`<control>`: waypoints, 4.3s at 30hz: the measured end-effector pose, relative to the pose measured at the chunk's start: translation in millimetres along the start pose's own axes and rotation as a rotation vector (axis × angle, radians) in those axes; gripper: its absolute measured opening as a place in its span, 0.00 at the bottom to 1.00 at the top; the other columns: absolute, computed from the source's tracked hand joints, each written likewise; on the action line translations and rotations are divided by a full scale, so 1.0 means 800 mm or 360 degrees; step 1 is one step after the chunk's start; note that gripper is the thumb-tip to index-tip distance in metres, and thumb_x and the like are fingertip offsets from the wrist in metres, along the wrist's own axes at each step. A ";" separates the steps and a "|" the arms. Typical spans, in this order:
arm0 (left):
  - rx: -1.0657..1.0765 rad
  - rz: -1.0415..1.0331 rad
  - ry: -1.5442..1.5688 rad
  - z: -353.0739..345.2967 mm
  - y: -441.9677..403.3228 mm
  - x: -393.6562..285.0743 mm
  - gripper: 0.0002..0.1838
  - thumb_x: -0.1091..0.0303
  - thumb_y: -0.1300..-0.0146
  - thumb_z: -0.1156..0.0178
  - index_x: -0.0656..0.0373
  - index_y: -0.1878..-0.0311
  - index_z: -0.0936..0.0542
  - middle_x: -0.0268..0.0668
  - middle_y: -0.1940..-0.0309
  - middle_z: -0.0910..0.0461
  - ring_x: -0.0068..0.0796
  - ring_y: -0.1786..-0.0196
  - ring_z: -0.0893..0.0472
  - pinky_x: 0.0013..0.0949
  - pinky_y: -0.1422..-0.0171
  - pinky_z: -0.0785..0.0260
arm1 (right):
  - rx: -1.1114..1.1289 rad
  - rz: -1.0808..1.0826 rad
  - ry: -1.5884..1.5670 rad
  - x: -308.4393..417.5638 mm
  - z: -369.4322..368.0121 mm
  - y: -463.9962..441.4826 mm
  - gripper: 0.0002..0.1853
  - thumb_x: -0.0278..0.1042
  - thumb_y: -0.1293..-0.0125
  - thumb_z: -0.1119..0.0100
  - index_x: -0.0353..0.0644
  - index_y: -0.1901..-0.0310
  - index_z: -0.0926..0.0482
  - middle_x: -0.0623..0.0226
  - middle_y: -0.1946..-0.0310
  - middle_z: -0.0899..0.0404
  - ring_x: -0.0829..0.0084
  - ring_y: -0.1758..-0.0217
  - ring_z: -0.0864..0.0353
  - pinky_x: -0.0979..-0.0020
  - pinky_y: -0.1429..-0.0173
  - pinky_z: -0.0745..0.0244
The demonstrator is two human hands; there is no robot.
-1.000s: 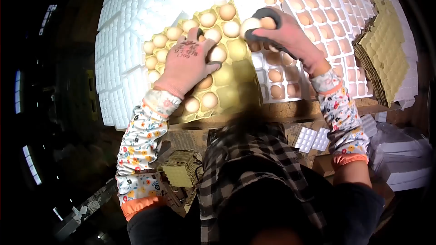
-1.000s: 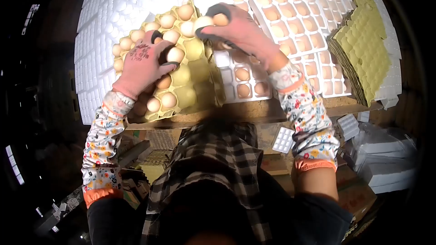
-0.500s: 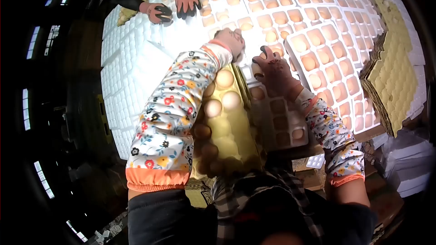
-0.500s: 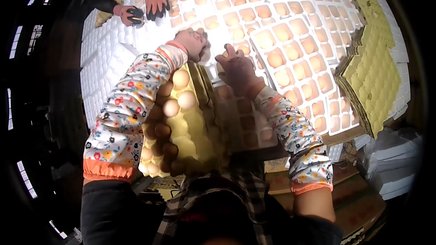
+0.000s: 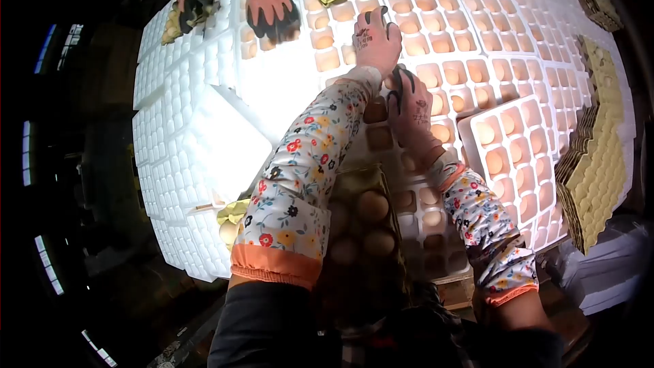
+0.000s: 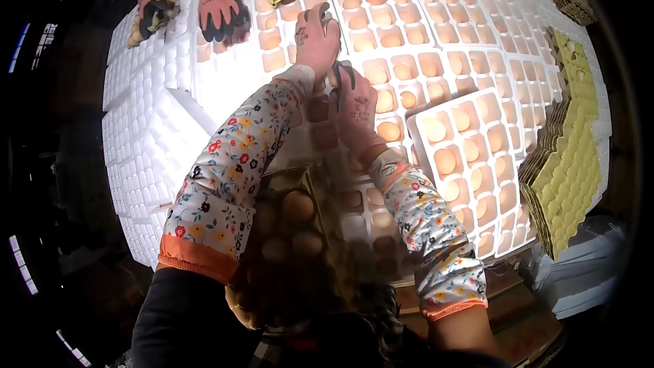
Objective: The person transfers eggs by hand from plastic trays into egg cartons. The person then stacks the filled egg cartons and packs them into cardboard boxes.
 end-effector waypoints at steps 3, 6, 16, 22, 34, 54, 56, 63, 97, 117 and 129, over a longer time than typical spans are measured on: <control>0.0771 -0.0097 -0.0710 -0.006 -0.007 0.020 0.29 0.59 0.39 0.46 0.61 0.36 0.35 0.52 0.39 0.35 0.51 0.37 0.34 0.47 0.33 0.42 | 0.0014 -0.0212 -0.0305 -0.004 0.002 0.012 0.25 0.30 0.39 0.46 0.36 0.39 0.32 0.48 0.43 0.30 0.49 0.41 0.30 0.57 0.36 0.36; 0.0951 -0.0193 -0.0124 0.062 0.008 0.012 0.30 0.51 0.36 0.44 0.60 0.37 0.31 0.45 0.45 0.27 0.37 0.44 0.26 0.36 0.42 0.32 | 0.0048 -0.0731 -0.1040 -0.009 0.052 0.025 0.25 0.32 0.34 0.45 0.31 0.37 0.32 0.57 0.49 0.24 0.66 0.46 0.25 0.67 0.39 0.31; 0.0934 -0.0612 -0.0580 0.281 0.262 -0.124 0.30 0.63 0.47 0.31 0.57 0.40 0.25 0.43 0.54 0.20 0.45 0.54 0.21 0.39 0.47 0.27 | 0.1149 0.0310 -0.0572 0.190 0.171 0.035 0.23 0.34 0.40 0.38 0.41 0.42 0.25 0.54 0.53 0.19 0.51 0.54 0.19 0.63 0.49 0.23; 0.0567 0.0252 0.0937 0.321 0.277 -0.109 0.16 0.63 0.38 0.38 0.61 0.50 0.23 0.40 0.63 0.19 0.31 0.60 0.18 0.32 0.58 0.23 | 0.0866 -0.0285 -0.1600 0.174 0.206 0.050 0.18 0.39 0.30 0.46 0.36 0.45 0.24 0.65 0.56 0.23 0.74 0.51 0.20 0.71 0.49 0.21; 0.0686 0.0612 0.0565 0.381 0.316 -0.131 0.23 0.60 0.44 0.37 0.63 0.47 0.21 0.44 0.59 0.18 0.38 0.59 0.18 0.36 0.54 0.26 | 0.1108 -0.0720 -0.1615 0.199 0.225 0.069 0.26 0.37 0.36 0.38 0.40 0.37 0.27 0.68 0.53 0.21 0.79 0.54 0.23 0.73 0.46 0.27; -0.0477 0.0046 -0.0513 0.539 0.659 0.072 0.19 0.57 0.39 0.36 0.56 0.48 0.21 0.51 0.47 0.26 0.47 0.44 0.26 0.44 0.42 0.29 | 0.1284 0.0365 0.0148 0.283 0.111 0.012 0.23 0.38 0.33 0.41 0.35 0.40 0.26 0.56 0.44 0.24 0.67 0.49 0.22 0.66 0.47 0.27; -0.0593 0.0989 -0.0505 0.571 0.701 0.149 0.19 0.55 0.39 0.36 0.56 0.50 0.21 0.50 0.46 0.27 0.48 0.46 0.26 0.43 0.46 0.27 | 0.1517 -0.0120 -0.0198 0.354 0.091 0.039 0.24 0.39 0.33 0.41 0.34 0.40 0.26 0.63 0.46 0.24 0.75 0.50 0.22 0.74 0.47 0.26; 0.0240 0.1197 -0.0909 0.581 0.667 0.230 0.29 0.45 0.48 0.31 0.50 0.46 0.23 0.53 0.34 0.39 0.48 0.48 0.27 0.45 0.49 0.29 | 0.1802 0.1739 0.0751 0.555 -0.257 0.270 0.30 0.53 0.42 0.39 0.48 0.39 0.25 0.54 0.31 0.40 0.54 0.38 0.27 0.60 0.29 0.37; 0.0366 0.0397 0.1311 0.516 0.354 0.057 0.18 0.62 0.37 0.40 0.63 0.49 0.21 0.37 0.57 0.20 0.25 0.56 0.20 0.28 0.51 0.26 | 0.1399 -0.0109 -0.0750 0.387 0.036 0.078 0.20 0.39 0.34 0.43 0.37 0.44 0.22 0.62 0.57 0.19 0.70 0.54 0.20 0.70 0.47 0.25; 0.0998 -0.0229 -0.1016 0.459 0.448 0.011 0.33 0.44 0.40 0.40 0.50 0.35 0.29 0.54 0.30 0.42 0.48 0.32 0.34 0.54 0.30 0.37 | 0.1675 0.0503 0.0135 0.434 0.083 0.130 0.27 0.38 0.43 0.32 0.42 0.42 0.26 0.59 0.52 0.23 0.68 0.56 0.20 0.70 0.52 0.22; 0.0684 -0.0062 -0.1064 0.710 0.647 0.287 0.30 0.50 0.54 0.26 0.53 0.48 0.21 0.49 0.36 0.35 0.42 0.43 0.29 0.37 0.44 0.25 | 0.1446 -0.0249 -0.0297 0.562 -0.024 0.173 0.27 0.34 0.43 0.31 0.34 0.43 0.24 0.61 0.47 0.24 0.69 0.48 0.19 0.70 0.43 0.22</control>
Point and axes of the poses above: each hand's wrist, its own y-axis away from the middle knuckle, its own z-axis out of the back of the hand, x = y × z, the point moved 3 cm from there along -y, towards the middle knuckle
